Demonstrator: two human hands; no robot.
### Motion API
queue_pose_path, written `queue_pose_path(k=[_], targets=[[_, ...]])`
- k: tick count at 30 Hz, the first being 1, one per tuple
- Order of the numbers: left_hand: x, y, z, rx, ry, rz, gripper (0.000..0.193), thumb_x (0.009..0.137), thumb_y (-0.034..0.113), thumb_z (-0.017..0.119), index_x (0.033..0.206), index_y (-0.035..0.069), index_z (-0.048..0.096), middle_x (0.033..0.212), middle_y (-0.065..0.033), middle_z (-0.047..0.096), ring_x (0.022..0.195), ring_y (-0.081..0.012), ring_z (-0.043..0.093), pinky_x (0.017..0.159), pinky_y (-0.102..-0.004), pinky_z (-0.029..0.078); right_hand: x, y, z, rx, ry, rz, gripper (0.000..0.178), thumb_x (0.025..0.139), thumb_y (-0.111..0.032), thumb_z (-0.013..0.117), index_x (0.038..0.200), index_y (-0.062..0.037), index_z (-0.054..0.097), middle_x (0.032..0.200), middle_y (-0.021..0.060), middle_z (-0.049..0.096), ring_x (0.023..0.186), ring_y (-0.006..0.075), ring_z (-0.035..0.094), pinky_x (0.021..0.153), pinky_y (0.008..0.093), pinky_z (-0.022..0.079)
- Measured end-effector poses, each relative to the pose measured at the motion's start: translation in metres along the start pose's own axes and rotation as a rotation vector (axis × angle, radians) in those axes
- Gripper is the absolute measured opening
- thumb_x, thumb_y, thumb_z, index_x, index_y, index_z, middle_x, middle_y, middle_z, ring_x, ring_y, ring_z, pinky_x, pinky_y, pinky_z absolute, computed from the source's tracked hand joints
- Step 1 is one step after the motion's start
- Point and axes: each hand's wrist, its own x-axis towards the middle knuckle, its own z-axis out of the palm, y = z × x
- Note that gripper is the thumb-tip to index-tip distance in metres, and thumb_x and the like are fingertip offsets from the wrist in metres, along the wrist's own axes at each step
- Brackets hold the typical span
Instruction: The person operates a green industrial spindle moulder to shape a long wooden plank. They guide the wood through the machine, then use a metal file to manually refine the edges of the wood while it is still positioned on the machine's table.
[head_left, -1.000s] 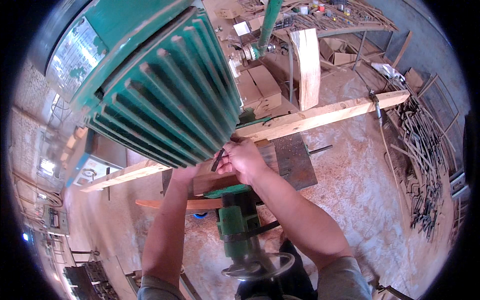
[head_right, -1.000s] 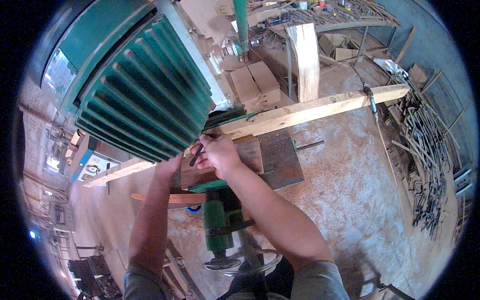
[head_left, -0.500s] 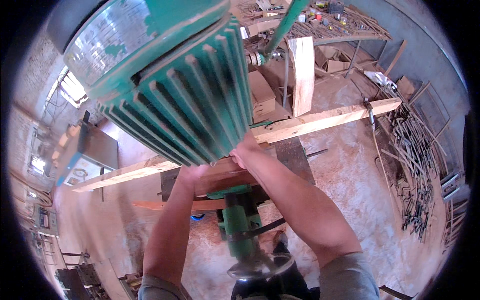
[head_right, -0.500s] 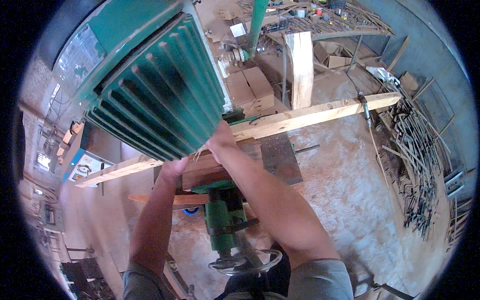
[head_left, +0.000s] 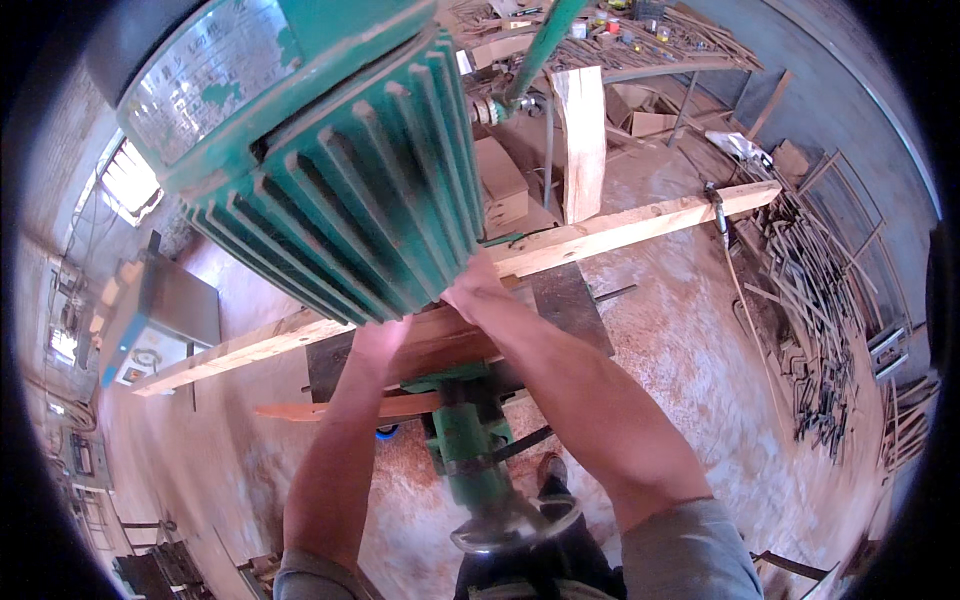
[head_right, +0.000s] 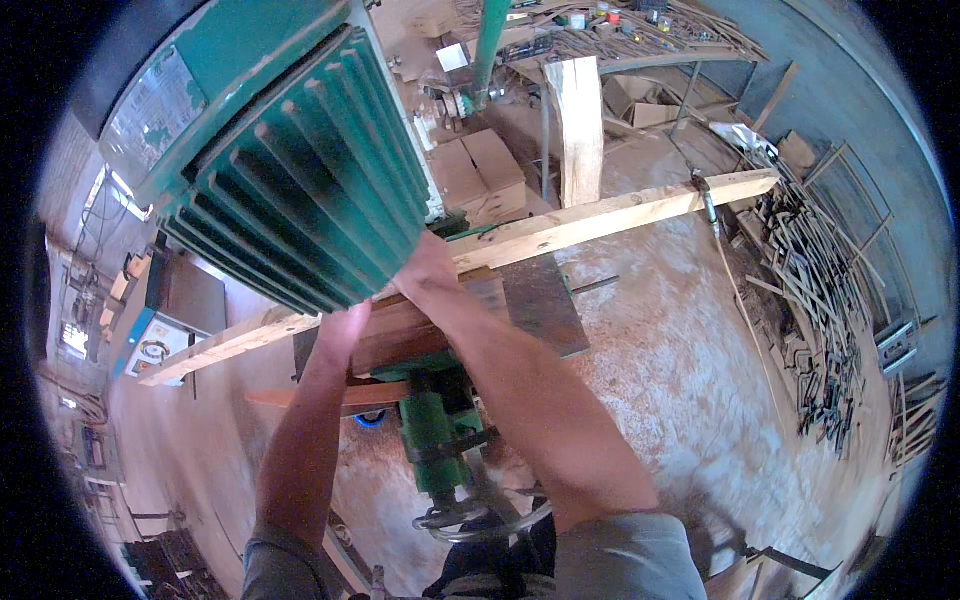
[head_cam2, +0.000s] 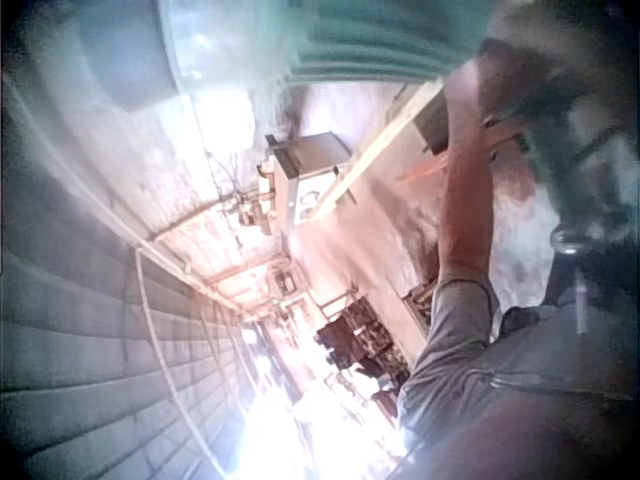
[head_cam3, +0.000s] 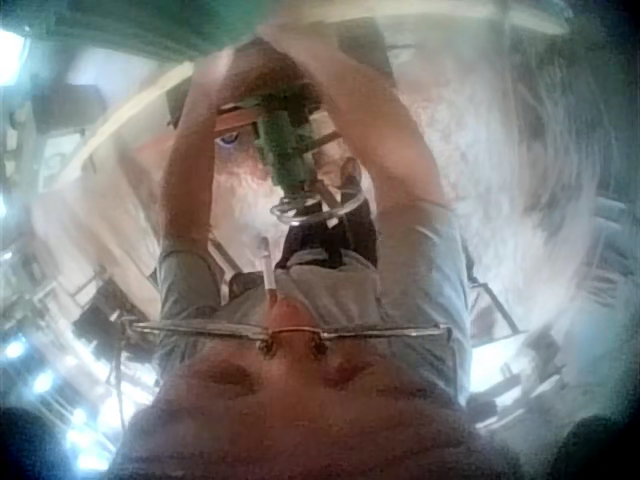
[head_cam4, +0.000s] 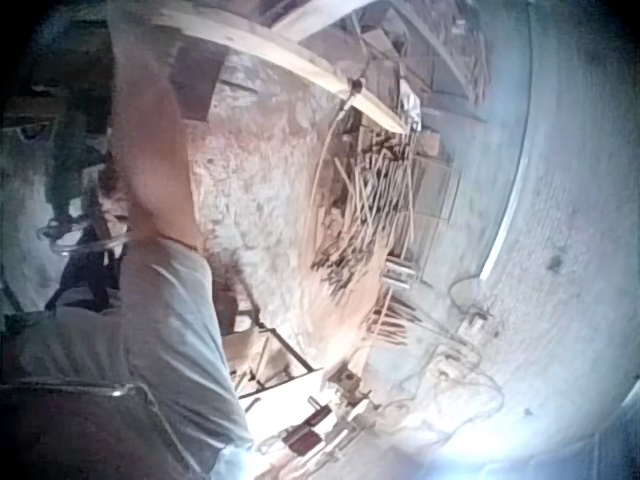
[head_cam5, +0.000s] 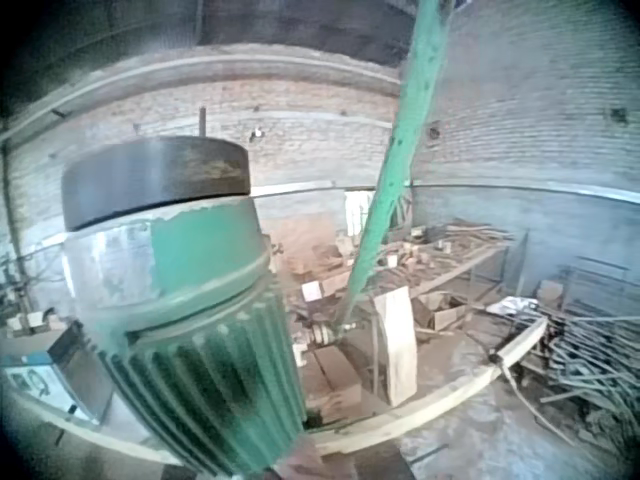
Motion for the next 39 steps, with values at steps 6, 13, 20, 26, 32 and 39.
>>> queue_pose_path(k=[6,13,20,26,32,39], targets=[[0.006,0.005,-0.008,-0.13,-0.014,-0.117,0.016,0.078,0.015,0.05,0.078,0.003,0.06,0.076,-0.0175,0.061,0.068,-0.0345,0.059,0.061,-0.0445,0.048,0.0,-0.001,-0.001,-0.281,-0.047,-0.018,0.037,0.075,-0.029,0.057,0.101,-0.0028,0.056,0.099,0.0181,0.059,0.095,0.0315,0.055,0.079,0.0376,0.045],[0.007,0.006,-0.013,-0.145,-0.112,-0.22,0.014,0.079,0.012,0.049,0.077,0.003,0.059,0.076,-0.0175,0.06,0.069,-0.0345,0.058,0.062,-0.045,0.048,-0.019,-0.044,0.006,-0.509,-0.054,0.011,0.03,0.074,-0.005,0.062,0.102,-0.0027,0.053,0.094,0.0086,0.062,0.088,0.0167,0.058,0.072,0.03,0.048],[0.006,0.006,-0.014,-0.029,-0.312,-0.217,0.019,0.081,0.008,0.05,0.098,0.001,0.057,0.096,-0.02,0.057,0.088,-0.0353,0.054,0.075,-0.0439,0.044,-0.002,-0.005,0.001,-0.205,-0.055,-0.053,0.039,0.076,-0.034,0.055,0.101,-0.0039,0.057,0.099,0.019,0.059,0.095,0.0327,0.055,0.078,0.0386,0.045],[0.002,0.007,-0.012,-0.176,-0.213,-0.271,0.022,0.082,0.01,0.048,0.1,0.002,0.056,0.101,-0.0206,0.056,0.093,-0.0363,0.052,0.079,-0.0458,0.042,-0.025,-0.047,0.002,-0.469,-0.083,-0.034,0.042,0.075,-0.036,0.058,0.1,-0.0028,0.058,0.098,0.0213,0.059,0.097,0.0357,0.055,0.077,0.039,0.046],[0.018,0.002,-0.009,-0.224,-0.261,-0.24,0.03,0.086,0.014,0.047,0.113,0.002,0.051,0.113,-0.0199,0.052,0.103,-0.0336,0.048,0.088,-0.0414,0.038,-0.004,0.002,0.002,0.033,-0.043,-0.181,0.04,0.077,-0.031,0.057,0.104,-0.002,0.057,0.098,0.0179,0.061,0.091,0.0327,0.058,0.075,0.0386,0.046],[0.018,-0.01,-0.005,-0.487,-0.421,-0.301,0.034,0.089,0.021,0.043,0.118,0.003,0.046,0.118,-0.0146,0.049,0.108,-0.0271,0.047,0.09,-0.0399,0.04,-0.001,-0.052,-0.031,-0.255,-0.465,0.023,0.037,0.077,-0.028,0.057,0.105,-0.0035,0.057,0.097,0.0168,0.06,0.09,0.0315,0.058,0.076,0.0382,0.046]])
